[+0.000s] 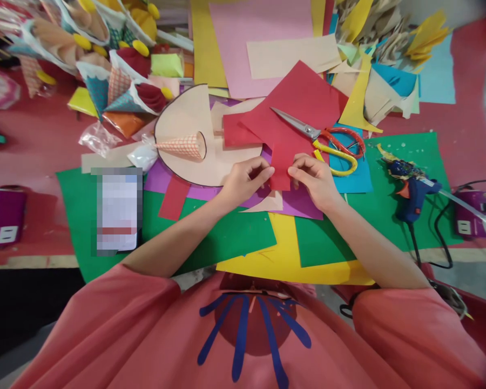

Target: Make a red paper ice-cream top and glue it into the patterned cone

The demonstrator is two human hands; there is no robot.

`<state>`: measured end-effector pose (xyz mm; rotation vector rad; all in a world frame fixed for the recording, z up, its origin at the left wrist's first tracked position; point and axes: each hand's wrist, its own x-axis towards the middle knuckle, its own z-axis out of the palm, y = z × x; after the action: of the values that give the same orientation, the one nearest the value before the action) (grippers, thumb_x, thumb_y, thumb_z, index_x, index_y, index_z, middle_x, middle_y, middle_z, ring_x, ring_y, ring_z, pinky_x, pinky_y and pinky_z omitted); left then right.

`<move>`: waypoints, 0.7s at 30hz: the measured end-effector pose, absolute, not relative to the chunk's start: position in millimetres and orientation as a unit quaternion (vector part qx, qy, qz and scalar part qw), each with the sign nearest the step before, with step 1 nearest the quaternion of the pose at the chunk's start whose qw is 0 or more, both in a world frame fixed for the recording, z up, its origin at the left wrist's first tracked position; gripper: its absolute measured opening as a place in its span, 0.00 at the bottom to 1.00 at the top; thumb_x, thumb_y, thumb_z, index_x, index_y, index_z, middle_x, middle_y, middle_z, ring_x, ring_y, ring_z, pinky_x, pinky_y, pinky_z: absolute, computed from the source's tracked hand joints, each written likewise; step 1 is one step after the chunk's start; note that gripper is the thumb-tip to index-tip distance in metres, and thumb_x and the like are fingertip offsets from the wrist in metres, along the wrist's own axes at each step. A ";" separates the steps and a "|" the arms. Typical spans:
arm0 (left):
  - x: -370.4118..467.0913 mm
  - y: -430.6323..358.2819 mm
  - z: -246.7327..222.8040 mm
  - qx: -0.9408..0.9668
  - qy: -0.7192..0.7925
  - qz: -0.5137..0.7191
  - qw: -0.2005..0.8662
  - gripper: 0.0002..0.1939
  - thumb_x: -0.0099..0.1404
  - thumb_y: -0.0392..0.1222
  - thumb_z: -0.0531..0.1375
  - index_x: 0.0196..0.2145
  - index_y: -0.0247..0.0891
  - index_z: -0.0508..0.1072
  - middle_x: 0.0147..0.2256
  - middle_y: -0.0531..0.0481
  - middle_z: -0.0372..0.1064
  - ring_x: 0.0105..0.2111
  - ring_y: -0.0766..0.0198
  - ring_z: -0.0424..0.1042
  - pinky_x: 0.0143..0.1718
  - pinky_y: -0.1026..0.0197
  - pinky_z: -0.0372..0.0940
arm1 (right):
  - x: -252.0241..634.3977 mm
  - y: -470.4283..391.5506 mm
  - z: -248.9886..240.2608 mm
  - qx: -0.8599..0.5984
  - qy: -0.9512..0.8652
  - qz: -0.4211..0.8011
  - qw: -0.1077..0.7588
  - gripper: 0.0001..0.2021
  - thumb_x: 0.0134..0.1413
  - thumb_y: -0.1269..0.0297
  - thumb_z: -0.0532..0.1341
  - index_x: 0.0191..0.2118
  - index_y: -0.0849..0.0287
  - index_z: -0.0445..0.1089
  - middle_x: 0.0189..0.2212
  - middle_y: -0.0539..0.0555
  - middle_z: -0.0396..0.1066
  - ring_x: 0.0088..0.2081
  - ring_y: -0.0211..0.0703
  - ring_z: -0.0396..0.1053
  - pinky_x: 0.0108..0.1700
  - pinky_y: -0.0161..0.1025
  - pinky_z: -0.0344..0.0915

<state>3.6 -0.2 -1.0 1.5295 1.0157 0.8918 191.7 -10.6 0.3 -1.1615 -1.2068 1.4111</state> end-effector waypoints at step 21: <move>2.8 -3.3 1.5 0.646 0.418 0.348 0.535 0.16 0.63 0.49 0.58 0.24 0.36 0.65 0.19 0.55 0.65 0.20 0.74 0.62 0.22 0.69 0.57 | 191.5 -10.5 -2.8 -0.459 -0.460 0.590 0.479 0.16 0.43 0.52 0.71 0.24 0.59 0.68 0.24 0.44 0.61 0.19 0.27 0.61 0.22 0.31 0.60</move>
<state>2.8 -3.3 1.5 1.5379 0.9968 0.8296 191.5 -10.5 -2.8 -1.1207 -1.1219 1.4410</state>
